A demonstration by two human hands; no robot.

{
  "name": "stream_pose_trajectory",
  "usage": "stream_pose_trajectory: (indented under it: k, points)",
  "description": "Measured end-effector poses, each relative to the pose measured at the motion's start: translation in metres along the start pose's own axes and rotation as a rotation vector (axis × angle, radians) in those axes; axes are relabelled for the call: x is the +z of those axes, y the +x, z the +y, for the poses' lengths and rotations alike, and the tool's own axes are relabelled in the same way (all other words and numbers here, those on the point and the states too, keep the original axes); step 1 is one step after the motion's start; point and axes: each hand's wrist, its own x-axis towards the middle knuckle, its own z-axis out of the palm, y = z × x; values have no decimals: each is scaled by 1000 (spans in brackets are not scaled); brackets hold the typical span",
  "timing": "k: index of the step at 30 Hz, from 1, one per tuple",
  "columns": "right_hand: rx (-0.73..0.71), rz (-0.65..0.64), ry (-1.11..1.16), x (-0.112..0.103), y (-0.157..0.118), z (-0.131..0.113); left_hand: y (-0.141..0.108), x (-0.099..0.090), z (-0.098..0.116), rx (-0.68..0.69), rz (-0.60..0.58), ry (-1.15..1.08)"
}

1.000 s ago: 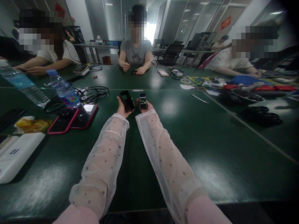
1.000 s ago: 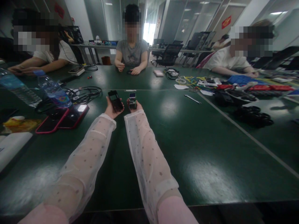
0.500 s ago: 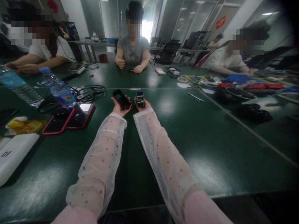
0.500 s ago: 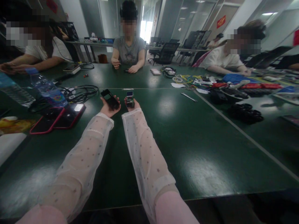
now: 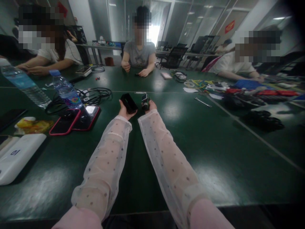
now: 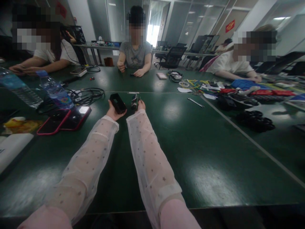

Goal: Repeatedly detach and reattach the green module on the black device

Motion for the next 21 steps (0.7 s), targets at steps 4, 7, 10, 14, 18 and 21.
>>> stream_pose_trajectory:
  k: [4,7,10,14,18,21]
  points:
    - [-182,17,-71,26,-3,-11,3,-2,-1,-2,12,15]
    - [-166,-197,-141,48,-22,-18,3,-3,-2,8,-59,19]
    - [-243,-311,-348,64,-46,-16,2,-5,-2,24,-180,15]
    - [-526,-358,-887,68,-63,-8,3,-5,-2,10,-219,-22]
    - [-707,-334,-1210,61,-60,-3,6,-6,-2,6,-231,-48]
    - [-768,-338,-1260,56,-55,-1,7,-7,-3,11,-240,-26]
